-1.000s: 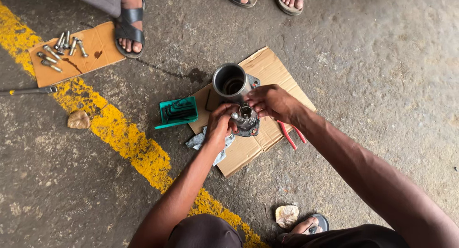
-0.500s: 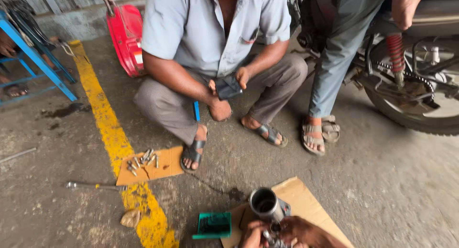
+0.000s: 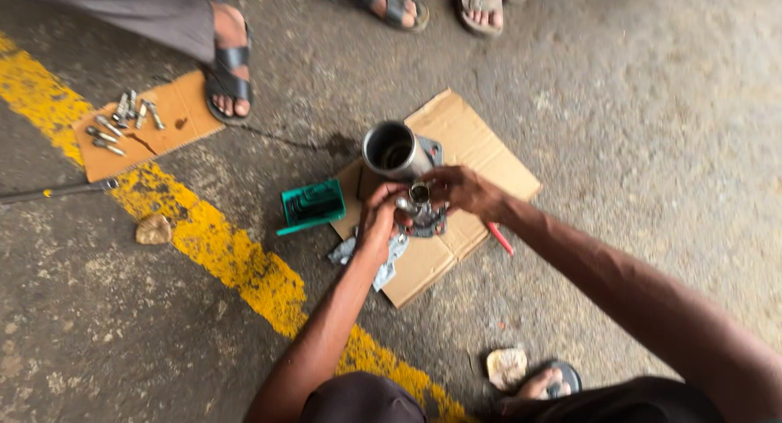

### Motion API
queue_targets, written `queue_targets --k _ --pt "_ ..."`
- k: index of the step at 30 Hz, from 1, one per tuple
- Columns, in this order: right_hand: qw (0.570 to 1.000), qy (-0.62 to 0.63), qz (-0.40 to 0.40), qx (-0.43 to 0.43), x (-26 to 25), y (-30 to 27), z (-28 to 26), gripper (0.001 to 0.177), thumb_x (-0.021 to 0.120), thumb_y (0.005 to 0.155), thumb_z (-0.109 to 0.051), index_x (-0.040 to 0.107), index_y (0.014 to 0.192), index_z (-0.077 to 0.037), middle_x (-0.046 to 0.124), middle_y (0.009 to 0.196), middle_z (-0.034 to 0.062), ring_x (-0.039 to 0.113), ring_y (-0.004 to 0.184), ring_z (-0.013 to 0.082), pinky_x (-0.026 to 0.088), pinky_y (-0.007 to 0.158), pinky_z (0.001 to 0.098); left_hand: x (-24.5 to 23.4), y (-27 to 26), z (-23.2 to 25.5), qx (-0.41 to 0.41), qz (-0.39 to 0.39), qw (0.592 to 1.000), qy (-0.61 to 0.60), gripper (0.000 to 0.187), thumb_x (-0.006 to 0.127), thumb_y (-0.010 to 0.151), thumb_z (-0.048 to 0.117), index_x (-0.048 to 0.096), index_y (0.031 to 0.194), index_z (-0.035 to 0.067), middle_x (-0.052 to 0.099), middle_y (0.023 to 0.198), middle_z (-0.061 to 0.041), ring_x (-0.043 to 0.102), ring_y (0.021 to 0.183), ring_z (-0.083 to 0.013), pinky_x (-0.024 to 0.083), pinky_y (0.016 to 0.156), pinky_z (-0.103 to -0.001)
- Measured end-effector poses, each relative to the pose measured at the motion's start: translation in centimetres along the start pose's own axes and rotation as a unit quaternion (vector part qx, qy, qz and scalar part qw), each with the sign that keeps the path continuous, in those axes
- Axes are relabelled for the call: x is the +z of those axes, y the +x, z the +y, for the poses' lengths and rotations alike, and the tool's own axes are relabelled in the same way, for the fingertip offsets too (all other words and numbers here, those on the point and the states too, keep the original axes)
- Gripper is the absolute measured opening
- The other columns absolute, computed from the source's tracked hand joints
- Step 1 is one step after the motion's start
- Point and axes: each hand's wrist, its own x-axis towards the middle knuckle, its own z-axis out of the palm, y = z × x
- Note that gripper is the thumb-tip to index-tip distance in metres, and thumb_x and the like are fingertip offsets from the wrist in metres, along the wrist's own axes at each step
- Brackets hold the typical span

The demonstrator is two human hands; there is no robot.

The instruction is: The person is repairing a mechanical part, possibly an engine component, using pliers and other tools. They are working on the floor, with tools and parts laid out on a piece of cardboard.

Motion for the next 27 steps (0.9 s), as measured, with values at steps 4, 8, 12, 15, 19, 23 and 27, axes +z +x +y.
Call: queue_targets --k 4,8,12,15,19,23,27 --pt "0.998 0.027 0.040 0.051 1.2 -1.7 -3.7 0.050 0.056 0.083 -0.005 0.065 0.132 -0.006 0.074 0.105 0.0035 0.070 0.095 0.0135 0.060 0.079 0.0310 1.0 -0.9 1.1 0.011 0.024 1.000 0.008 0.017 0.064 0.095 0.022 0.071 0.106 0.010 0.070 0.078 0.002 0.058 0.052 -0.0037 0.028 0.039 -0.020" --pt "0.997 0.045 0.024 0.059 1.8 -1.8 -5.0 0.047 0.063 0.087 -0.011 0.063 0.134 -0.006 0.072 0.105 0.0060 0.069 0.094 0.0144 0.061 0.078 0.0327 1.0 -0.6 1.3 0.012 0.028 1.000 -0.003 0.018 0.065 0.094 0.021 0.072 0.105 0.008 0.071 0.078 0.001 0.057 0.051 -0.0045 0.031 0.038 -0.020" --pt "0.992 0.012 0.049 0.113 2.4 -1.8 -6.6 0.045 0.066 0.087 -0.015 0.064 0.131 -0.005 0.074 0.110 0.0057 0.071 0.097 0.0148 0.061 0.080 0.0328 0.8 -0.1 1.6 -0.027 0.038 0.999 0.004 0.020 0.066 0.094 0.020 0.072 0.108 0.008 0.069 0.076 0.000 0.055 0.049 -0.0047 0.029 0.038 -0.019" --pt "0.991 -0.013 0.056 0.124 2.7 -2.2 -7.7 0.043 0.069 0.089 -0.019 0.064 0.129 -0.005 0.073 0.111 0.0044 0.071 0.098 0.0145 0.061 0.081 0.0327 1.1 0.2 1.7 -0.023 0.025 0.999 0.008 0.023 0.064 0.092 0.016 0.073 0.111 0.007 0.069 0.077 0.000 0.055 0.049 -0.0044 0.029 0.038 -0.019" --pt "0.991 -0.033 0.050 0.117 3.0 -2.9 -8.6 0.045 0.069 0.087 -0.018 0.062 0.131 -0.009 0.072 0.108 0.0053 0.070 0.096 0.0143 0.061 0.080 0.0338 1.3 -0.3 1.9 -0.016 0.018 1.000 0.004 0.022 0.064 0.095 0.016 0.073 0.113 0.006 0.068 0.077 0.000 0.054 0.050 -0.0032 0.028 0.039 -0.018" --pt "0.991 -0.081 0.049 0.093 2.7 -3.0 -8.3 0.042 0.066 0.091 -0.018 0.061 0.133 -0.011 0.072 0.105 0.0059 0.069 0.093 0.0141 0.061 0.076 0.0334 1.2 -1.0 2.7 0.000 -0.008 1.000 0.012 0.024 0.060 0.097 0.016 0.072 0.115 0.006 0.071 0.081 0.000 0.055 0.053 -0.0022 0.029 0.040 -0.018" --pt "0.989 -0.102 0.059 0.085 2.3 -2.4 -7.3 0.036 0.063 0.095 -0.020 0.063 0.130 -0.011 0.073 0.100 0.0060 0.070 0.088 0.0132 0.061 0.072 0.0315 1.3 -1.4 3.7 -0.013 -0.007 0.999 0.044 0.023 0.059 0.099 0.016 0.072 0.115 0.005 0.073 0.084 -0.003 0.059 0.053 -0.0051 0.031 0.039 -0.020"
